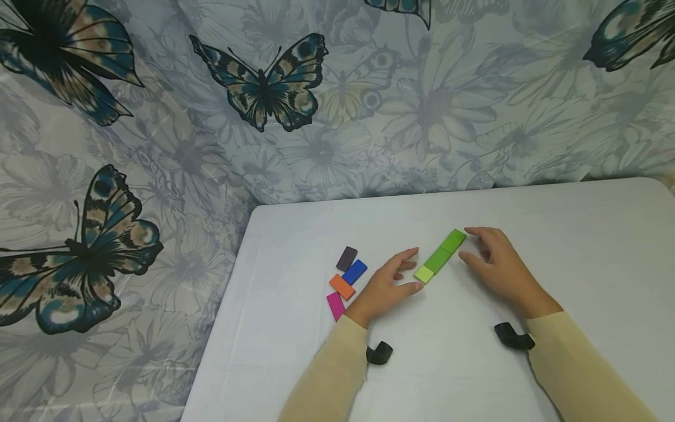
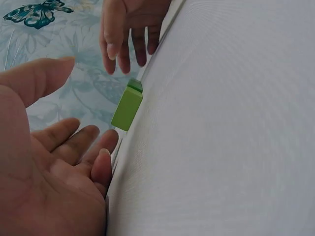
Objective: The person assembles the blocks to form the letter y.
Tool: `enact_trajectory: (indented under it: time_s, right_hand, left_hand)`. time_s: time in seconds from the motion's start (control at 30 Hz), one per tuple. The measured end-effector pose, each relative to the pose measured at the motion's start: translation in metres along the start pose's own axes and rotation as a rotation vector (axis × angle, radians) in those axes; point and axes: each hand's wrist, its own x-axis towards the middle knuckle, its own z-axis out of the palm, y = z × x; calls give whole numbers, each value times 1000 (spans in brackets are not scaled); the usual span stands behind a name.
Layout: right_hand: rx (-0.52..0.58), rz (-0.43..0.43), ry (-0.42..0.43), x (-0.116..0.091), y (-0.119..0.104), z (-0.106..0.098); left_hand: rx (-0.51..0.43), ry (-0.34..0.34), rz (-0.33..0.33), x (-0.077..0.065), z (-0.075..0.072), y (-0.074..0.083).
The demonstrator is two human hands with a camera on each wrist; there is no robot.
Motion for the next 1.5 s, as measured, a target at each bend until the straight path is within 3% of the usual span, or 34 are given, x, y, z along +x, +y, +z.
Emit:
enact_trajectory:
  time_s: [0.27, 0.47, 0.73, 1.03, 1.3, 1.5]
  right_hand:
    - [25, -55, -89, -23, -2, 2]
    - [-44, -101, -158, -40, -13, 11]
    - [-149, -169, -240, -54, -24, 34]
    - [-203, -198, -261, -59, -27, 41]
    - [-212, -232, -261, -60, -26, 41]
    - [-219, -238, -279, -60, -27, 40]
  left_hand:
    - [-117, 69, 21, 3, 0, 0]
    - [-287, 130, 10, 2, 0, 0]
    - [-346, 206, 30, -1, -7, 2]
    - [-356, 329, 121, -9, -45, 8]
    - [-325, 501, 92, -19, -77, -4]
    - [-269, 637, -2, -27, -93, -15]
